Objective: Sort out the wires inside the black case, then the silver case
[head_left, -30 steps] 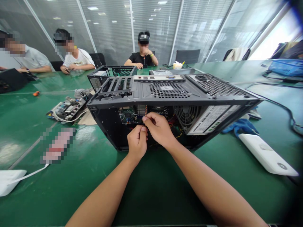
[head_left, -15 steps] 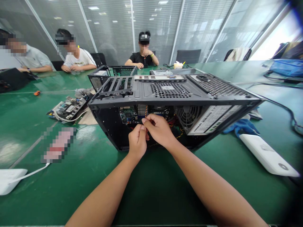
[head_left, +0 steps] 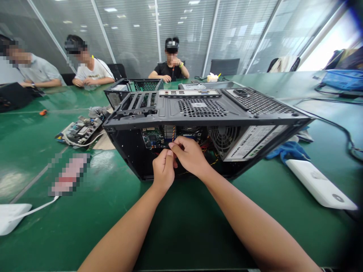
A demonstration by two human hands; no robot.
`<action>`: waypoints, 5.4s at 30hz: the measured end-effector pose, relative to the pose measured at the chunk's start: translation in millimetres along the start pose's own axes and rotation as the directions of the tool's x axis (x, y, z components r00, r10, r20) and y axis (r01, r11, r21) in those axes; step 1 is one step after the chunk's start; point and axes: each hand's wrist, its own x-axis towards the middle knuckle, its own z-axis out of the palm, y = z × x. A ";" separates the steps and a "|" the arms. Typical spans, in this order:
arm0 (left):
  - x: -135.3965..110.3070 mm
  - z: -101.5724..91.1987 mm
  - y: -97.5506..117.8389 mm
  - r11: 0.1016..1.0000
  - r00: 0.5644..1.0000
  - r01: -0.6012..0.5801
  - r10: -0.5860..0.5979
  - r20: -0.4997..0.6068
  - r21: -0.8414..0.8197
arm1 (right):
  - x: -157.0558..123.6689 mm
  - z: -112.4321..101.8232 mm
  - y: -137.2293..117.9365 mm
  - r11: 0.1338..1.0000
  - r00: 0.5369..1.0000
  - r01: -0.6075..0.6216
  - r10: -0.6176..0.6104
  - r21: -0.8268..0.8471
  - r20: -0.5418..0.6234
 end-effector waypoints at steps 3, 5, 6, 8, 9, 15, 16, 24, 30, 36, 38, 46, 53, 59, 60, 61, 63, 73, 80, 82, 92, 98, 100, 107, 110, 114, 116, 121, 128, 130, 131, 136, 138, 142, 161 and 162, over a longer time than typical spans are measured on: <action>0.6 -0.2 0.1 0.999 1.000 0.023 -0.022 0.013 -0.032 | -0.2 -0.7 -1.0 1.000 1.000 0.004 -0.004 0.015 0.021; 1.1 0.0 0.4 0.997 0.999 0.042 -0.041 0.020 -0.065 | -0.1 -1.1 -1.6 1.000 0.999 0.003 -0.003 0.022 0.032; 1.4 0.1 0.6 0.996 0.999 0.049 -0.048 0.023 -0.081 | -0.1 -1.2 -1.7 1.000 0.999 0.001 -0.002 0.023 0.035; 1.9 0.3 0.9 0.993 0.998 0.057 -0.055 0.026 -0.103 | 0.0 -1.2 -1.9 1.000 0.999 0.001 -0.002 0.024 0.035; 2.1 0.4 0.9 0.993 0.998 0.058 -0.056 0.025 -0.107 | 0.1 -1.1 -1.9 1.000 0.999 0.002 -0.003 0.024 0.035; 0.8 0.7 -1.8 0.999 0.999 0.028 -0.029 -0.028 -0.047 | -0.1 0.9 -0.7 1.000 1.000 -0.012 0.012 0.021 -0.001; 0.4 0.9 -2.2 0.999 0.999 0.021 -0.023 -0.033 -0.040 | -0.1 1.2 -0.5 1.000 1.000 -0.012 0.013 0.022 -0.008; -0.7 1.2 -1.4 1.000 1.000 0.011 -0.012 -0.022 -0.018 | 1.0 1.3 1.1 0.999 0.999 -0.030 0.030 0.024 -0.015; -1.8 3.5 -3.2 0.999 0.999 0.041 -0.042 0.000 -0.020 | 0.6 1.1 2.0 0.999 0.999 -0.033 0.033 0.035 -0.009; -6.2 8.2 -6.4 0.996 0.996 0.084 -0.084 0.041 -0.005 | 0.1 1.0 2.5 0.998 0.999 -0.050 0.050 0.035 -0.015; -7.5 9.1 -6.6 0.997 0.995 0.074 -0.074 0.061 0.007 | 0.6 1.2 3.2 0.999 0.999 -0.046 0.047 0.026 -0.026; -8.0 9.0 -3.8 0.999 0.998 0.034 -0.035 0.042 0.038 | 1.5 1.1 4.1 0.999 0.999 -0.031 0.031 0.016 -0.017; -8.9 8.5 -4.3 0.998 1.000 0.007 -0.008 0.028 0.061 | 1.5 1.1 3.2 0.999 0.999 -0.028 0.029 0.027 -0.026; -8.9 7.0 -3.9 0.992 1.000 -0.008 0.011 -0.022 0.129 | 1.4 0.9 3.9 0.999 1.000 -0.011 0.012 0.030 -0.027; -9.0 7.1 -3.5 0.993 1.000 -0.005 0.008 -0.026 0.116 | 1.3 1.1 4.3 0.999 1.000 -0.008 0.009 0.033 -0.025; -8.9 7.4 -3.0 0.996 1.000 -0.003 0.006 -0.030 0.094 | 1.2 1.2 4.6 0.999 1.000 -0.004 0.005 0.038 -0.023; -8.7 8.1 -2.4 0.999 0.999 -0.004 0.006 -0.044 0.035 | 1.1 1.5 5.1 0.999 1.000 0.003 -0.002 0.045 -0.022; -7.9 8.5 -4.1 1.000 0.997 -0.017 0.016 -0.078 -0.018 | 0.9 0.3 1.5 0.998 1.000 -0.003 0.004 0.062 -0.009; -7.3 6.9 -1.3 0.999 0.997 0.000 0.003 -0.076 0.045 | 0.3 0.4 1.4 0.996 1.000 -0.013 0.013 0.086 -0.001; -6.8 6.6 -1.1 0.998 0.997 0.000 0.004 -0.074 0.059 | 0.3 0.5 1.9 0.996 1.000 -0.020 0.019 0.087 0.010; -5.8 6.0 -2.4 0.999 0.997 -0.015 0.018 -0.079 0.037 | 0.2 1.5 1.4 0.998 1.000 -0.017 0.017 0.056 -0.001; -5.2 5.3 -3.0 0.999 0.996 -0.024 0.027 -0.082 0.040 | 0.3 2.4 2.2 0.998 1.000 -0.015 0.015 0.060 0.004; -5.2 4.9 -3.4 0.999 0.996 -0.028 0.031 -0.081 0.043 | 0.3 2.6 2.5 0.998 1.000 -0.016 0.015 0.066 0.008; -4.6 4.9 -4.9 0.999 0.996 -0.026 0.029 -0.082 0.035 | 0.7 2.8 3.8 0.998 1.000 -0.016 0.014 0.059 0.019; -5.0 4.9 -5.4 0.999 0.997 -0.020 0.024 -0.079 0.042 | 0.5 3.5 4.3 0.998 0.999 -0.018 0.016 0.060 0.028; -5.7 4.9 -4.8 0.999 0.997 -0.020 0.024 -0.073 0.049 | 0.1 4.1 4.2 0.998 1.000 -0.018 0.017 0.057 0.025; -5.6 4.9 -4.2 0.998 0.998 -0.020 0.024 -0.065 0.054 | 0.0 3.9 4.1 0.999 1.000 -0.014 0.013 0.051 0.020; -5.6 5.5 -4.6 0.998 0.999 -0.021 0.023 -0.048 0.056 | -0.1 3.4 4.0 0.999 1.000 -0.006 0.006 0.037 0.010; -9.4 9.2 -8.9 0.999 1.000 -0.004 0.004 -0.004 0.039 | -0.1 4.2 5.0 0.997 0.999 -0.049 0.047 0.065 0.025; -10.2 10.1 -10.0 0.999 1.000 -0.014 0.013 0.022 0.041 | 0.3 4.3 5.6 0.998 0.999 -0.044 0.043 0.055 0.016; -10.4 10.4 -10.3 0.999 0.999 -0.022 0.020 0.034 0.044 | 0.6 4.3 5.9 0.998 0.999 -0.039 0.038 0.048 0.014; -10.9 9.6 -11.9 0.997 0.998 -0.045 0.043 0.043 0.058 | 1.7 3.7 6.2 1.000 1.000 -0.008 0.007 0.024 0.010; -11.1 9.1 -12.5 0.998 0.998 -0.048 0.046 0.037 0.043 | 1.5 3.4 5.6 1.000 1.000 -0.004 0.003 0.028 0.009; -11.5 8.9 -12.7 0.999 0.999 -0.036 0.036 0.007 0.017 | 0.3 2.9 3.7 0.999 1.000 -0.011 0.010 0.046 0.010; -9.5 7.7 -2.4 0.999 0.998 -0.028 0.029 -0.047 0.028 | -1.1 3.4 2.2 0.998 0.999 -0.035 0.034 0.058 0.027; -9.5 7.5 -2.2 0.999 0.998 -0.027 0.028 -0.048 0.031 | -1.1 3.4 2.2 0.997 0.999 -0.038 0.036 0.060 0.030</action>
